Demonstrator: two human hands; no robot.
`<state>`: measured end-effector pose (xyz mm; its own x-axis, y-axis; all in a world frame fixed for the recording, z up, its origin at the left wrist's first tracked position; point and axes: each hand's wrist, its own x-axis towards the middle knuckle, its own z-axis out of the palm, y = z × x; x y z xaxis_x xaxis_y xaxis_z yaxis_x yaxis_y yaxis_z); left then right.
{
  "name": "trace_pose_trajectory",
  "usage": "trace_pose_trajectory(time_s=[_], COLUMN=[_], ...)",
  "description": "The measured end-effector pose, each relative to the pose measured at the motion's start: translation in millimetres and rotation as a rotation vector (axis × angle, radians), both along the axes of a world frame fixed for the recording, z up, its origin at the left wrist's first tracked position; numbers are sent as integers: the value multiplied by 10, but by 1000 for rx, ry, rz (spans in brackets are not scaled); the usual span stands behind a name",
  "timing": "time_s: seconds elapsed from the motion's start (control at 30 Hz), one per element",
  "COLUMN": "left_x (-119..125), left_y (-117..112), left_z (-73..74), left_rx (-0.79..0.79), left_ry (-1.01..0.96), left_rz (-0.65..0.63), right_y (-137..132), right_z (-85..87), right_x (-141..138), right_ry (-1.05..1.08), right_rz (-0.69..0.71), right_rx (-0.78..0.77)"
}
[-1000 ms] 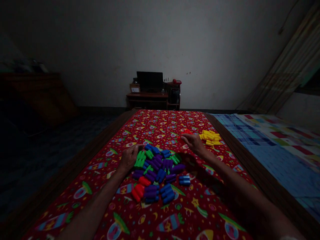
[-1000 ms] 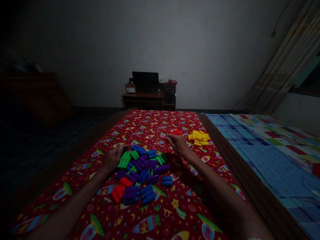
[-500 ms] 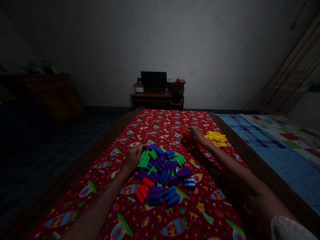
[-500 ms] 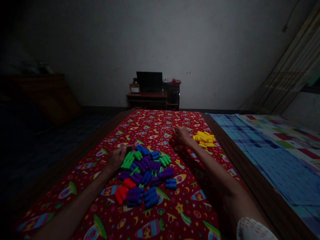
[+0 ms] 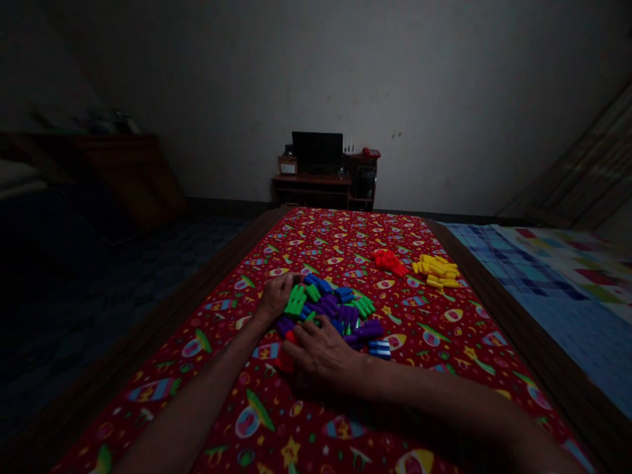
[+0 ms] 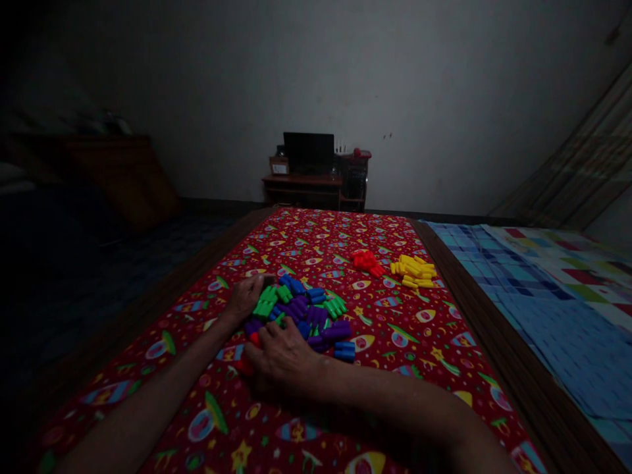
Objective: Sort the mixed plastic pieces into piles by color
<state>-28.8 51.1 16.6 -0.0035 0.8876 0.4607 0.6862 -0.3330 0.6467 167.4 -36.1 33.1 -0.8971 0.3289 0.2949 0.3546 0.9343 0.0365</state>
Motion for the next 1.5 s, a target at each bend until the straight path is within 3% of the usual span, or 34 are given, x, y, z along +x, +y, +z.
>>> trace_pose_trajectory(time_s=[0.17,0.33,0.43,0.67,0.87,1.0,1.1,1.23,1.33,1.4,1.5], left_x=[19,10,0,-8,-18,-29,-39,-47,-46,-43,-41], left_y=[-12,2,15,18,31,39,51,56,41,30,28], left_z=[6,-11,-22,-5,-27,-29,-43,-51,-25,-3,12], left_rx=[1,9,19,16,19,22,19,24,20,10,8], left_ry=[1,5,-15,-18,-19,12,20,27,37,48,53], left_rz=[7,3,-3,-35,-24,-15,-11,-5,-7,-12,-11], right_y=[290,570,793,1389,1536,1424,1251,953,737,632,571], right_z=[37,270,364,218,115,182,276,370,356,304,206], right_x=[87,324,536,1350,1684,1631,1384,768,310,98,-62], right_ry=[57,412,506,592,374,339,305,214,44,-62,-124], right_rz=[-115,-109,-233,-776,-955,-1006,-893,-342,14,59,-16], right_rx=[-95,-487,-631,-389,-473,-213,-148,-215,-148,-50,41])
